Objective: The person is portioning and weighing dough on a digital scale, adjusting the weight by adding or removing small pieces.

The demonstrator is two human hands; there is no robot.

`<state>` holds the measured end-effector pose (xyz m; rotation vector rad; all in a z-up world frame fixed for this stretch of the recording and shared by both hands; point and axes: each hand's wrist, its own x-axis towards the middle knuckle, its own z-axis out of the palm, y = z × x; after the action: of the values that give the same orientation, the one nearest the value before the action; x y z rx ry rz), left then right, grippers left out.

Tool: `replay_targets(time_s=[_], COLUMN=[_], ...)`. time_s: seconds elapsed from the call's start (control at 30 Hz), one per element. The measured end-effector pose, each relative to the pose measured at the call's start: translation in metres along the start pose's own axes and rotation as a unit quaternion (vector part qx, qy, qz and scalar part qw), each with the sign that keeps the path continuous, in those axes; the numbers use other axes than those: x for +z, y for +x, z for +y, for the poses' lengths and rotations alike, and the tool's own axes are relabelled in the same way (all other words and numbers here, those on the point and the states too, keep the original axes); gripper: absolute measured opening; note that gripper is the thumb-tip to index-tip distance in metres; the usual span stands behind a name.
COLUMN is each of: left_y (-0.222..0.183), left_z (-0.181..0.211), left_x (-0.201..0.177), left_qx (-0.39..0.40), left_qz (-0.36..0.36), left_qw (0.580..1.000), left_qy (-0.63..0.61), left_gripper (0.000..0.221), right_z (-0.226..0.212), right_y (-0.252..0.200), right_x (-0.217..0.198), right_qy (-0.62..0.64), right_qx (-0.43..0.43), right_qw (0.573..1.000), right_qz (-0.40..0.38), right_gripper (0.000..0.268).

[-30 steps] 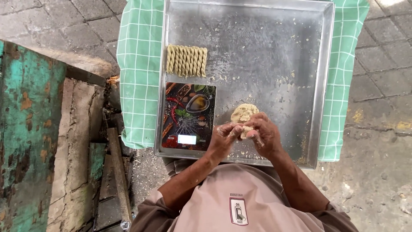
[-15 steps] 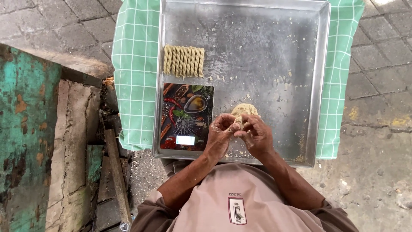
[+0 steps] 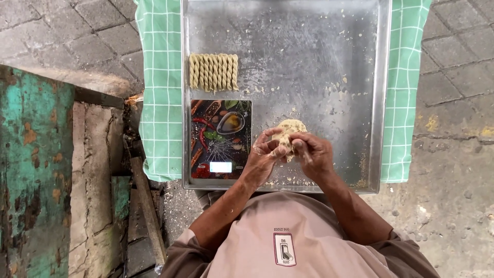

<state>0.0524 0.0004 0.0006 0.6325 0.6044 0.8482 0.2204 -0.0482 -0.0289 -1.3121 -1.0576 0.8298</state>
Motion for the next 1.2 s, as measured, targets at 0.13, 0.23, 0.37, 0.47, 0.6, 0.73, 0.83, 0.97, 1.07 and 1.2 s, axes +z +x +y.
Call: replay_targets(time_s=[0.13,0.23,0.37,0.47,0.6,0.73,0.83,0.97,1.07,1.2], left_y=[0.003,0.002,0.007,0.005,0.005,0.008,0.010,0.014,0.017,0.013], left_z=[-0.006,-0.012,-0.022,-0.036,-0.045,-0.017,-0.015,-0.021,-0.013,-0.009], left_x=[0.002,-0.002,-0.007,-0.017,-0.026,-0.008,-0.012,-0.017,-0.016,-0.008], left_qx=[0.029,0.036,0.034,-0.068,-0.112,0.049,0.119,0.113,0.149,0.113], left_qz=[0.036,0.054,0.054,0.035,-0.002,-0.032,-0.035,0.027,0.023,0.032], left_qw=[0.998,0.995,0.996,0.996,0.989,0.993,0.960,0.953,0.949,0.979], left_qy=[0.046,0.079,0.062,-0.053,-0.092,0.104,0.251,0.280,0.277,0.165], left_gripper=[0.020,0.015,0.014,0.016,0.019,0.035,0.026,0.024,0.014,0.015], right_z=[-0.003,0.010,-0.025,-0.034,-0.055,-0.020,-0.005,-0.027,-0.032,-0.020], right_y=[-0.008,-0.009,0.008,0.008,0.007,0.003,0.003,0.001,0.000,0.005], right_x=[-0.001,-0.012,-0.009,-0.006,0.002,-0.008,-0.004,0.010,0.008,0.001], right_qy=[-0.114,-0.124,-0.037,0.129,0.159,0.113,0.103,0.108,0.058,0.060], right_qx=[-0.035,0.011,0.009,0.044,0.037,0.086,0.126,0.118,0.093,0.089], right_qw=[0.991,0.990,0.996,0.983,0.975,0.987,0.986,0.986,0.992,0.993], right_qz=[-0.057,-0.071,-0.076,-0.119,-0.153,-0.079,-0.040,-0.035,-0.057,-0.057], right_gripper=[0.032,0.018,0.018,0.046,0.026,0.033,0.030,0.033,0.031,0.023])
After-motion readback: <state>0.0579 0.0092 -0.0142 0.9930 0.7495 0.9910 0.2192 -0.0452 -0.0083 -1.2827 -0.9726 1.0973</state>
